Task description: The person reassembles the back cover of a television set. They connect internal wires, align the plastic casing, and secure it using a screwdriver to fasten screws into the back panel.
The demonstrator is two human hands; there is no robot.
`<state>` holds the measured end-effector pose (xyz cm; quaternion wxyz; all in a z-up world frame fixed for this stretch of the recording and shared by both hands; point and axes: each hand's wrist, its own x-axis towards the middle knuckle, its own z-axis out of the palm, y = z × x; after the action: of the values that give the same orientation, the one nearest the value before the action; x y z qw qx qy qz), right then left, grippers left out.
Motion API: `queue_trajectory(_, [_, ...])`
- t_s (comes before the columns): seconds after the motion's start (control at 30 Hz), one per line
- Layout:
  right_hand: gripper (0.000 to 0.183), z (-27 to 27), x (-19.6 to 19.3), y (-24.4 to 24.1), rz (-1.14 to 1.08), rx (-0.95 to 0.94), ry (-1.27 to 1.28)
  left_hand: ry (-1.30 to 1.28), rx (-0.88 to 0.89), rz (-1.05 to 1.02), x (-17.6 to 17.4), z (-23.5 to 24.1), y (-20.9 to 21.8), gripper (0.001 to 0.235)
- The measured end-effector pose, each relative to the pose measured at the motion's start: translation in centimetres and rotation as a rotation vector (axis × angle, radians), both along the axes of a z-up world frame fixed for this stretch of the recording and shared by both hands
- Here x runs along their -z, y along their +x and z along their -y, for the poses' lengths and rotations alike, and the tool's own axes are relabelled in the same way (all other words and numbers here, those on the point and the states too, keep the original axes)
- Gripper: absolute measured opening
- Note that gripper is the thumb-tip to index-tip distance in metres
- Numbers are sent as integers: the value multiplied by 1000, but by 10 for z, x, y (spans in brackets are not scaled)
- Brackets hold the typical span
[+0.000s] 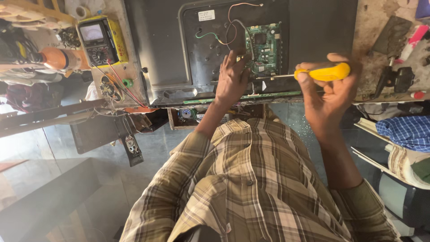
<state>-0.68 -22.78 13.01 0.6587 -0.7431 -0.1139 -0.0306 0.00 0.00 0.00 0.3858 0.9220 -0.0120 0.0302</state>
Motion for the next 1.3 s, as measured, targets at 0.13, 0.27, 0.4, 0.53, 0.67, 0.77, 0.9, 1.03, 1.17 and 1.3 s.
queue_trajectory(0.13, [50, -15, 1, 4, -31, -98, 60, -438, -14, -4, -41, -7, -11, 40])
queue_trajectory(0.27, [49, -42, 23, 17, -106, -208, 146, -719, 111, -350, -56, -18, -25, 55])
queue_trajectory(0.4, [42, -58, 33, 38, -257, -356, 112, -785, 30, -589, -31, -20, -45, 62])
queue_trajectory(0.53, [26, -62, 49, 75, -215, -225, -182, -659, -194, -434, 3, -38, -57, 61])
queue_trajectory(0.67, [10, -55, 86, 130, 161, -176, -499, -654, -373, -326, 5, -51, -66, 43])
queue_trajectory(0.77, [21, -57, 118, 174, 429, -175, -605, -633, -426, -300, 3, -56, -76, 37])
queue_trajectory(0.9, [29, -63, 149, 207, 791, -248, -675, -588, -421, -283, 6, -57, -89, 43])
queue_trajectory(1.03, [13, -63, 152, 214, 538, -346, -796, -506, -445, -277, -7, -49, -92, 37])
queue_trajectory(1.17, [10, -62, 133, 205, 475, -407, -762, -438, -467, -168, -33, -35, -62, 38])
queue_trajectory(1.3, [7, -56, 125, 196, 427, -509, -760, -393, -478, -126, -32, -9, -12, 46])
